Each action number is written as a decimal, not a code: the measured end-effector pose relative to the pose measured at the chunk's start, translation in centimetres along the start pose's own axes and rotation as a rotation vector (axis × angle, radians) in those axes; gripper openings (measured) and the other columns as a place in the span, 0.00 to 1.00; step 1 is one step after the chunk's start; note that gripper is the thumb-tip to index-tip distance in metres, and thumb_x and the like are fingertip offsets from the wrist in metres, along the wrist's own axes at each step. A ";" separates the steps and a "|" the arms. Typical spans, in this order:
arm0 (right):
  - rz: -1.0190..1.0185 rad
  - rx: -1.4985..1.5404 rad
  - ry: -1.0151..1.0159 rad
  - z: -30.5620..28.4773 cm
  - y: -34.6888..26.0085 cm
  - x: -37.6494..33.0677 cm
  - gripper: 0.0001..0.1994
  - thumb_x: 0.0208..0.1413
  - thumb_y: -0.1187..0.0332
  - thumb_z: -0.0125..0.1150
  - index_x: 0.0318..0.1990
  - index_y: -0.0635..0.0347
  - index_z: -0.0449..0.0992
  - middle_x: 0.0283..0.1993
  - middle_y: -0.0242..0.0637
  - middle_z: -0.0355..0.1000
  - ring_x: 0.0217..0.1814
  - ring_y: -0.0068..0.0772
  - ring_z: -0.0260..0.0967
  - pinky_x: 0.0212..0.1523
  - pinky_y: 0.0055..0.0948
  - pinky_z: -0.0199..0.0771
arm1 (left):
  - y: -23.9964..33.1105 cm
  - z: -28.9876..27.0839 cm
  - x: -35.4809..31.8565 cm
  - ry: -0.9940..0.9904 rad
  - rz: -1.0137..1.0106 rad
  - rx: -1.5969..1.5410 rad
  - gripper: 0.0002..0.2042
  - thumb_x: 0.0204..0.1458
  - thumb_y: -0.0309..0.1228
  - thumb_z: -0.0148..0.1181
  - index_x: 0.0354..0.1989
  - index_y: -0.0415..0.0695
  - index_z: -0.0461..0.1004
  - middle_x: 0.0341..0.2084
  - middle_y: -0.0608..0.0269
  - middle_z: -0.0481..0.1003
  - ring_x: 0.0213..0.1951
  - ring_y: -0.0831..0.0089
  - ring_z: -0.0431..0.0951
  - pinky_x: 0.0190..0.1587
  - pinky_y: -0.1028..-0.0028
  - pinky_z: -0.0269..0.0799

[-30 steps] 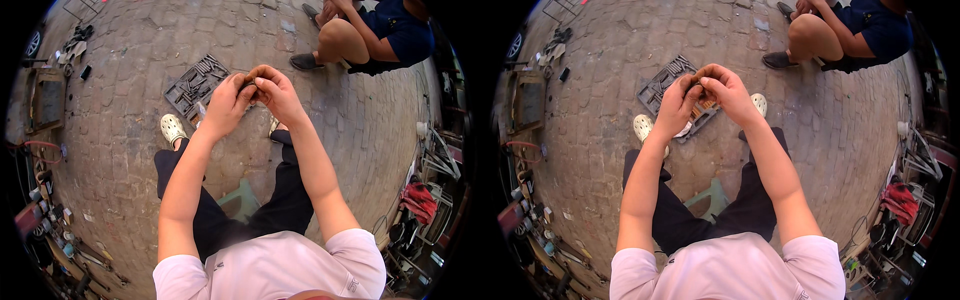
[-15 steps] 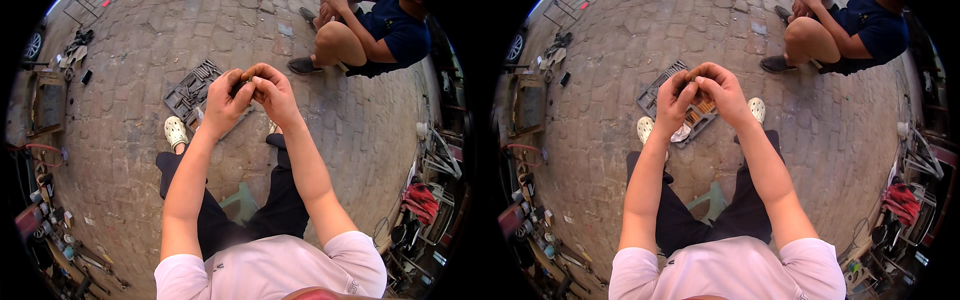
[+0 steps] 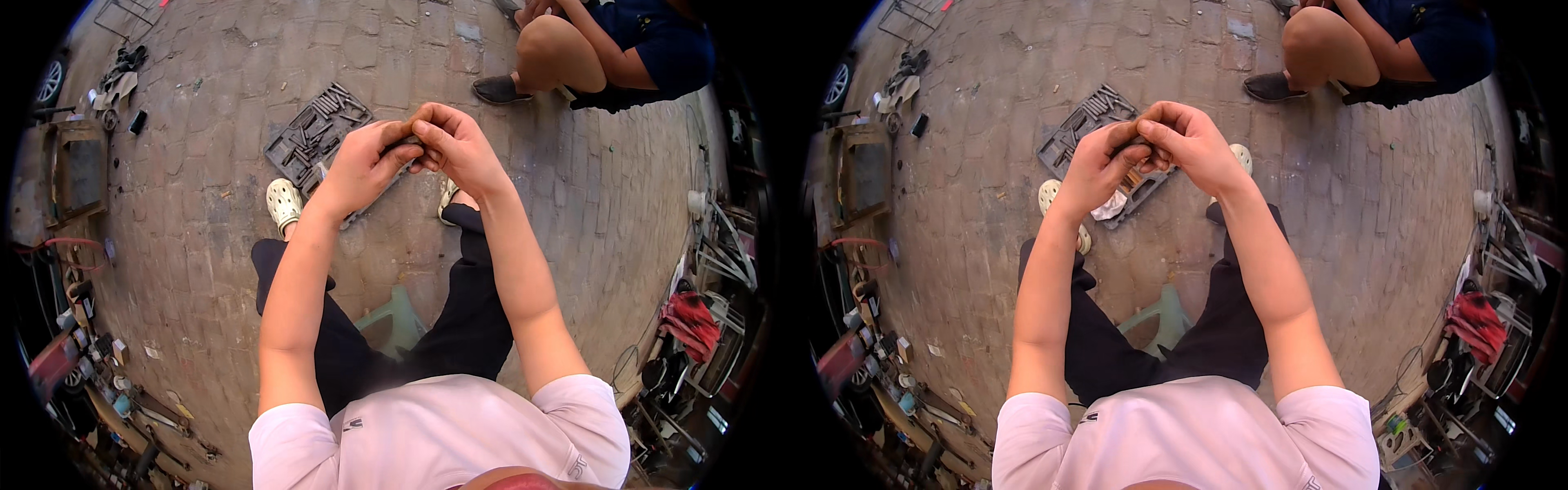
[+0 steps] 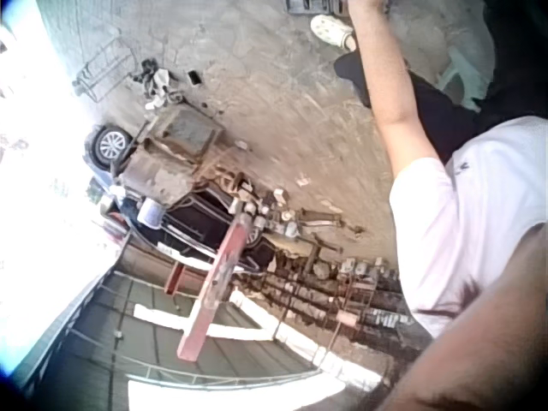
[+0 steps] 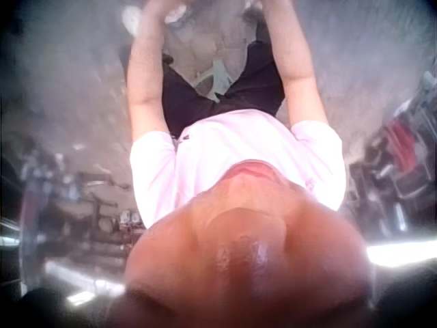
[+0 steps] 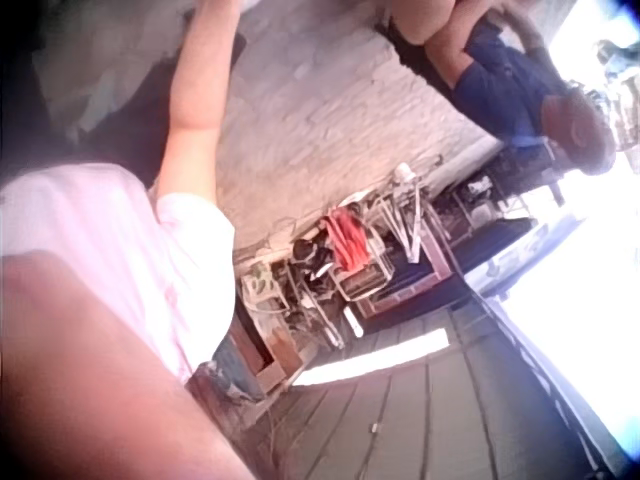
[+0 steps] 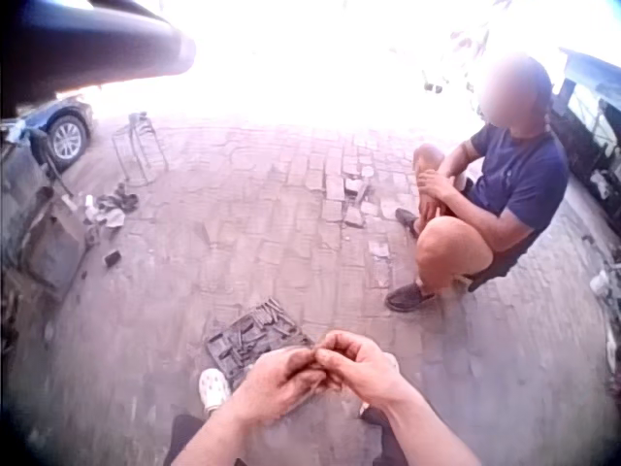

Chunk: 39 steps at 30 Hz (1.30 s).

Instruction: The person sits on a low stool and uses a pair of pliers to manipulate a small metal component held in their hands. They repeatedly squeeze and adjust the part, then place it into a compartment of a plastic tray on the ground.

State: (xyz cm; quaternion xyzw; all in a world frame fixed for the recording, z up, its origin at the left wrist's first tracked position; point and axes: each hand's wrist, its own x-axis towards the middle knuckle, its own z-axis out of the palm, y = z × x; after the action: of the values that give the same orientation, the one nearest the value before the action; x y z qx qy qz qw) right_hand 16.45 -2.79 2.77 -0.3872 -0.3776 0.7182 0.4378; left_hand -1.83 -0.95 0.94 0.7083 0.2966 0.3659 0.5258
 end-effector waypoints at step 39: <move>0.061 0.023 -0.134 0.3 -1.3 -0.3 0.09 0.60 0.66 0.59 0.33 0.62 0.69 0.22 0.29 0.69 0.16 0.14 0.61 0.20 0.16 0.67 | 0.3 0.3 -0.9 -0.042 -0.248 -0.637 0.15 0.56 0.36 0.62 0.46 0.37 0.75 0.31 0.67 0.78 0.31 0.82 0.73 0.33 0.80 0.67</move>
State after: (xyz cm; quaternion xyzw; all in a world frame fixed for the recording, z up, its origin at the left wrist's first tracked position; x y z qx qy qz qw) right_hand 16.71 -2.66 4.06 -0.3445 -0.3858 0.7597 0.3942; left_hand -2.08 -1.96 0.95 0.4743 0.2407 0.3587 0.7671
